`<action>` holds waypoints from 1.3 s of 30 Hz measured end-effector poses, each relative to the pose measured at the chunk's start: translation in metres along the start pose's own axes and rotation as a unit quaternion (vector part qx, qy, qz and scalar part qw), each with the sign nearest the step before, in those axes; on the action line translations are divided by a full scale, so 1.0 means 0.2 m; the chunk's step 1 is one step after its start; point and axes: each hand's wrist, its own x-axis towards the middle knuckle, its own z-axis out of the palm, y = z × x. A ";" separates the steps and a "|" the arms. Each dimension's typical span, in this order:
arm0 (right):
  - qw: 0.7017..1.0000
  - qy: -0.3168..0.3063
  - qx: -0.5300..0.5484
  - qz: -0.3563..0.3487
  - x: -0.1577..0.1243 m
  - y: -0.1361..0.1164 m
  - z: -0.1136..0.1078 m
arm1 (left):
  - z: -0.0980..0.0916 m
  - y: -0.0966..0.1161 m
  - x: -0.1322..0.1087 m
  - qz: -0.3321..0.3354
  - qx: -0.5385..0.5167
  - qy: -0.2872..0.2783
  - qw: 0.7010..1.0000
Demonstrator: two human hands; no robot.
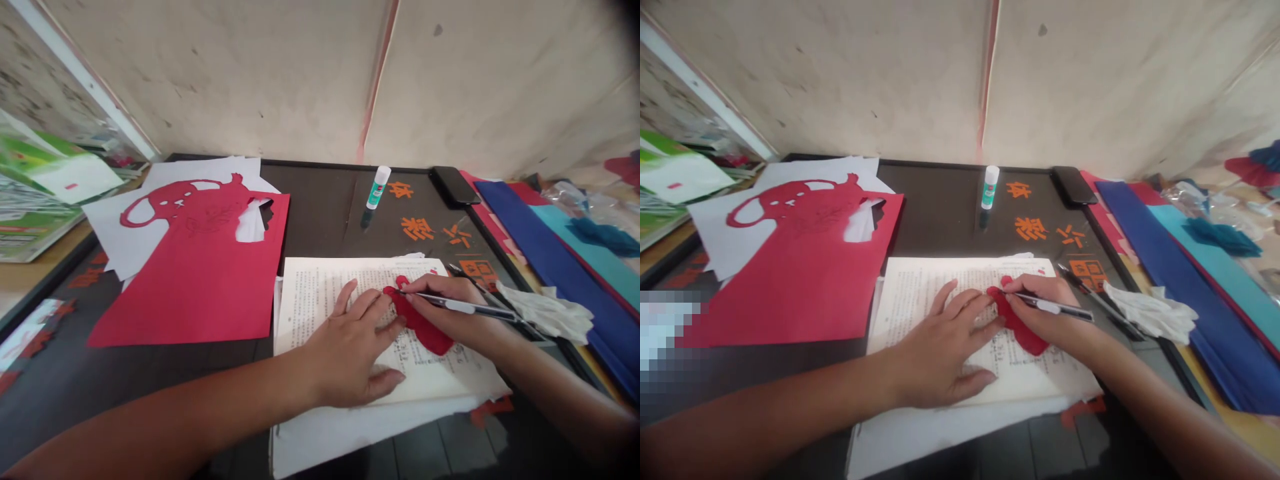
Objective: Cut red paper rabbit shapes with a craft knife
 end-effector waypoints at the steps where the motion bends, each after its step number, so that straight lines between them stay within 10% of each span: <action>1: 1.000 -0.005 0.007 -0.014 -0.01 0.02 0.00 | 0.00 0.00 0.00 -0.002 -0.004 -0.003 1.000; 28: 0.987 -0.027 0.078 -0.138 -0.05 0.18 0.02 | 0.00 0.00 0.01 -0.017 0.007 -0.040 0.999; 39: 0.995 -0.043 0.053 -0.071 -0.03 0.12 -0.01 | 0.00 0.00 0.01 -0.015 0.023 -0.028 0.999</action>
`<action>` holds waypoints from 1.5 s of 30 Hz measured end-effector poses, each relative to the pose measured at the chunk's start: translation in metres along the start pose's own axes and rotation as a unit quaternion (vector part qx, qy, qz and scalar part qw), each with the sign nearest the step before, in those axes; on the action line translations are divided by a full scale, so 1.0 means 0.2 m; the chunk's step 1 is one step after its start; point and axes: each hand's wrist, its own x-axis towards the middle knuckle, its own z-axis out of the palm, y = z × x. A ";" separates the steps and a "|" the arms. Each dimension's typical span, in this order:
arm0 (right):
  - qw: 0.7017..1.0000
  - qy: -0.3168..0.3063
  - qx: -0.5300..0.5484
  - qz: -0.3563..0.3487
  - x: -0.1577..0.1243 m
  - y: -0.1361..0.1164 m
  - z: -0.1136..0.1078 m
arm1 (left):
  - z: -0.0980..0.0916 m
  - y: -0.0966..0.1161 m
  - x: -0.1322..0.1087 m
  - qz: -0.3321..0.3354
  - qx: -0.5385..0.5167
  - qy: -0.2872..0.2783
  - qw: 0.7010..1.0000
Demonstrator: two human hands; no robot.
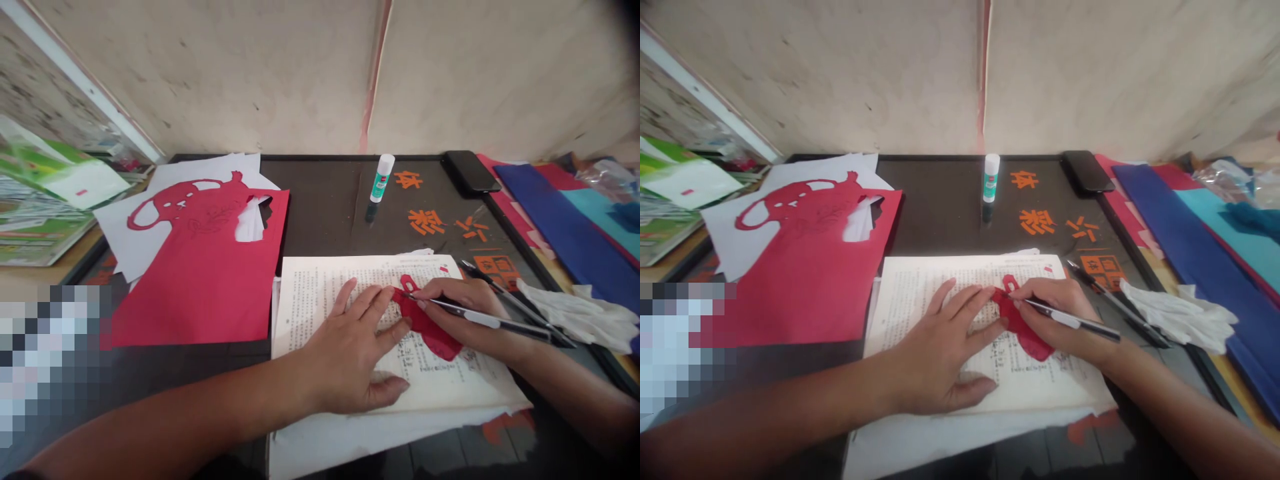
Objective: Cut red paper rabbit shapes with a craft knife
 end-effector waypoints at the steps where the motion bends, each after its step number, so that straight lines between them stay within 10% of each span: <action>1: 1.000 -0.005 -0.011 0.020 0.01 -0.02 -0.01 | 0.00 0.00 0.00 0.000 0.002 0.006 1.000; 22: 0.979 -0.161 -0.036 0.117 0.21 -0.13 -0.12 | 0.01 0.00 -0.02 0.065 0.013 0.012 0.998; 45: 0.992 -0.077 0.091 -0.034 0.07 0.14 -0.07 | 0.02 0.01 0.00 0.041 0.001 -0.042 0.998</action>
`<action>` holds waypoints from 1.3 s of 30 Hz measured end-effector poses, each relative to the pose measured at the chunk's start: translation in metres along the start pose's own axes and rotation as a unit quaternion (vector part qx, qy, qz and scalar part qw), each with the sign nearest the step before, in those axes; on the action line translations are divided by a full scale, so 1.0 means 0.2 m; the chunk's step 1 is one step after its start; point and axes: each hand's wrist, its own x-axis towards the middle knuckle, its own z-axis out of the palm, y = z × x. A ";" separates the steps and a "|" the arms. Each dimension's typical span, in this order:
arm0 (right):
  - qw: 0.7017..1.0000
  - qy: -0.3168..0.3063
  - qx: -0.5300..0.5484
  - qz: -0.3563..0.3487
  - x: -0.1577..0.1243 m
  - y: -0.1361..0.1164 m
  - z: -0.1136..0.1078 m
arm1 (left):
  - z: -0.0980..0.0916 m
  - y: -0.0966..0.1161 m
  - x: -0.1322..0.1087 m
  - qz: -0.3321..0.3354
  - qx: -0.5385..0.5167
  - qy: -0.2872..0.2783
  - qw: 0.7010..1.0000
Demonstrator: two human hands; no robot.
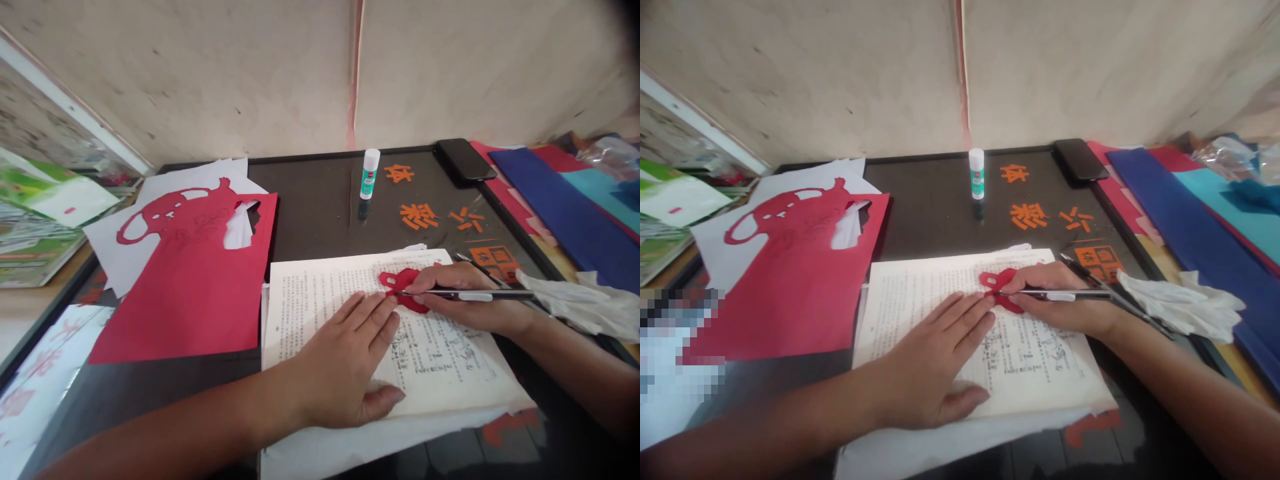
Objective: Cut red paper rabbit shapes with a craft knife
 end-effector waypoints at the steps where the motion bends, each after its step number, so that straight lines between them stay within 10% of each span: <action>1: 1.000 0.003 0.002 -0.001 0.00 0.00 0.00 | 0.00 0.00 0.00 0.000 0.002 -0.002 1.000; 39: 0.995 0.020 -0.048 0.081 0.01 -0.13 0.01 | -0.01 -0.01 -0.01 0.011 -0.011 0.021 1.000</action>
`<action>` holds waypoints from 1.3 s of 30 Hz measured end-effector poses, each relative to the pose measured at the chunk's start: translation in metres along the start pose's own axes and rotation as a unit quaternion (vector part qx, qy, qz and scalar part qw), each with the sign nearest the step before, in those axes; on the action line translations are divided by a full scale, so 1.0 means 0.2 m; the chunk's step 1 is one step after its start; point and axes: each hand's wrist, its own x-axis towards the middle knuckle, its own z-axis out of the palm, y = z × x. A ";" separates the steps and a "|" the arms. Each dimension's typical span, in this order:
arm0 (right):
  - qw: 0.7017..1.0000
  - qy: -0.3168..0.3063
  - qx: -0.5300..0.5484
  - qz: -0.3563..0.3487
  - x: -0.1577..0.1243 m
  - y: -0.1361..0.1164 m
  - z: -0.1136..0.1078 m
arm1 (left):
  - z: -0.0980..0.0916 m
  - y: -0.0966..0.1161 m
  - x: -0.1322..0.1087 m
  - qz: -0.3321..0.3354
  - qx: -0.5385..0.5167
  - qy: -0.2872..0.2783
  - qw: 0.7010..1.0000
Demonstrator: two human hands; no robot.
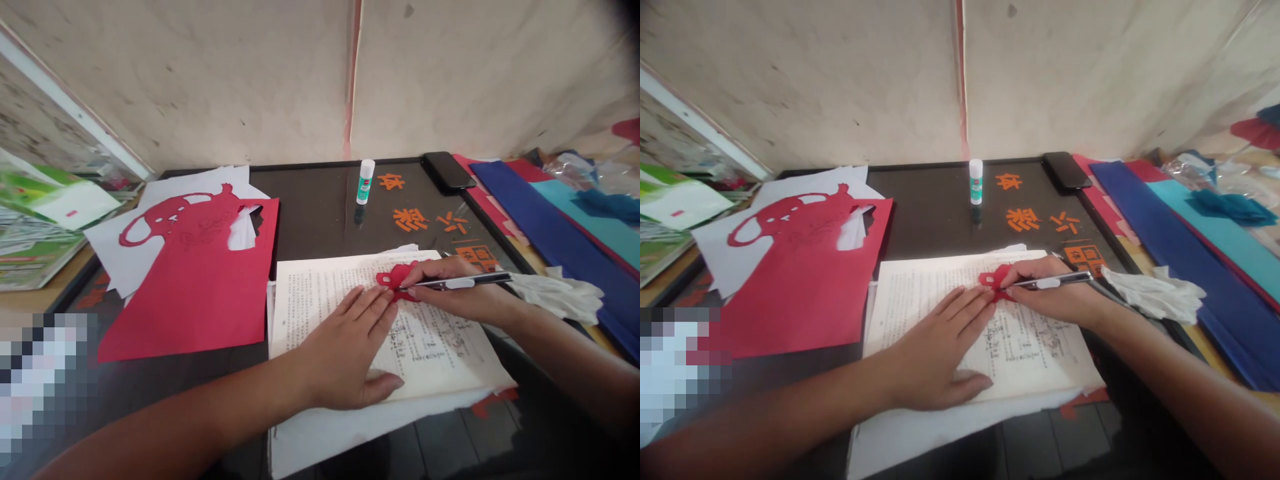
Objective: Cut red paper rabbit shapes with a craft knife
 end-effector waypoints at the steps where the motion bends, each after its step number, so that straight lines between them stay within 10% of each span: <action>1: 1.000 0.012 -0.005 0.003 0.00 -0.01 0.01 | 0.00 0.00 0.00 -0.005 -0.005 -0.008 1.000; 39: 0.996 0.082 0.003 -0.039 -0.13 0.07 0.12 | 0.01 0.01 0.02 -0.016 0.004 -0.029 0.999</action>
